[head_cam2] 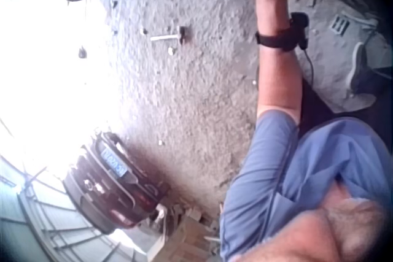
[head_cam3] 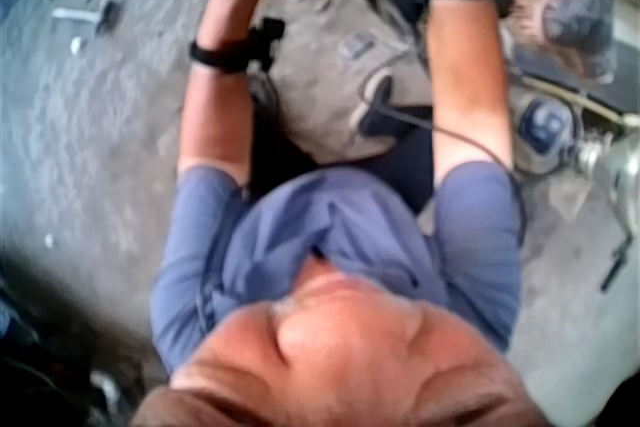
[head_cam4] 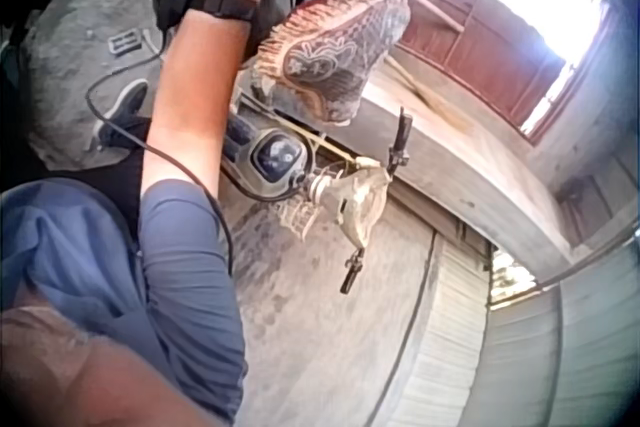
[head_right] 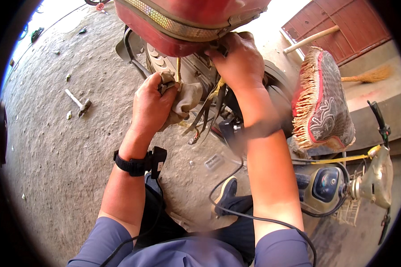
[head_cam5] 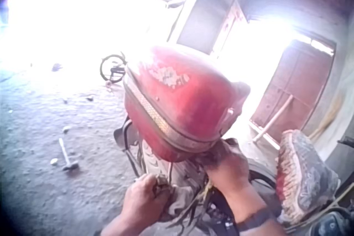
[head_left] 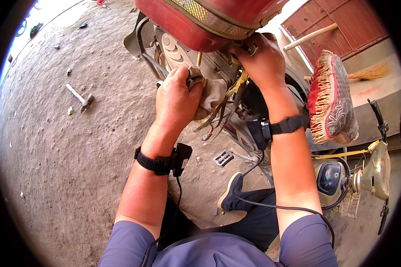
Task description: The person kneels beside a red motorcycle and uses a cloth to wipe and adjust components near the engine and seat area. They handle wires and small parts, occasionally reaching under the seat and around the frame.
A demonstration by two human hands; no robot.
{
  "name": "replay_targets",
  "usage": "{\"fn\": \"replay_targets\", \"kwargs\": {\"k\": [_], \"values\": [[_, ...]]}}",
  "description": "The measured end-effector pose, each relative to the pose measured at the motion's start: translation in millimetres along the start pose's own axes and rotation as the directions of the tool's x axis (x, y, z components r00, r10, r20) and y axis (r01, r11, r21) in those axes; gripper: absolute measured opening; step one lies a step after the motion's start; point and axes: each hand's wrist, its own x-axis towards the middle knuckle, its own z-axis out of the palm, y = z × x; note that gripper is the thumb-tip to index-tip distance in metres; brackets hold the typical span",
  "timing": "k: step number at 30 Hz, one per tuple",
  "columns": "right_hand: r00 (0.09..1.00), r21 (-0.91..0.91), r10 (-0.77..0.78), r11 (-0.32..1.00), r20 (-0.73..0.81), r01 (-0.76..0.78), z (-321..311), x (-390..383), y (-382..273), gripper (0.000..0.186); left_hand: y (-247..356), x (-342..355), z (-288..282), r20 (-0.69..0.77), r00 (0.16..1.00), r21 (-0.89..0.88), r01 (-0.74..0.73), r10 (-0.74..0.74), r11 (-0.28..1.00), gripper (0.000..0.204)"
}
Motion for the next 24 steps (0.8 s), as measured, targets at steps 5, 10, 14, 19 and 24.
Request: {"fn": "replay_targets", "kwargs": {"k": [5,10,14,19,24], "values": [[0.992,-0.025,0.127,0.992,-0.024,-0.128,9.4,1.3,-3.9,0.039,3.4,-1.9,2.1,-0.001,1.000,-0.008,0.002,-0.002,1.000,0.021],[0.986,-0.029,0.116,0.992,-0.119,-0.121,25.0,1.3,1.9,0.038,5.1,-1.9,2.2,-0.003,1.000,-0.023,0.000,0.000,1.000,0.020],[0.977,0.029,0.169,0.986,-0.127,-0.167,26.5,-1.1,-2.1,0.028,3.7,-1.4,-0.1,-0.007,1.000,-0.027,0.003,-0.003,1.000,0.021],[0.989,0.145,0.030,0.989,-0.148,-0.008,23.7,-14.9,-2.6,0.022,1.5,0.0,-1.1,-0.007,1.000,-0.026,-0.004,0.004,1.000,0.022],[0.991,0.184,-0.048,0.980,-0.123,0.071,17.0,-26.5,1.1,0.023,2.0,0.1,-0.4,0.004,1.000,-0.022,0.015,-0.015,1.000,0.023]]}}
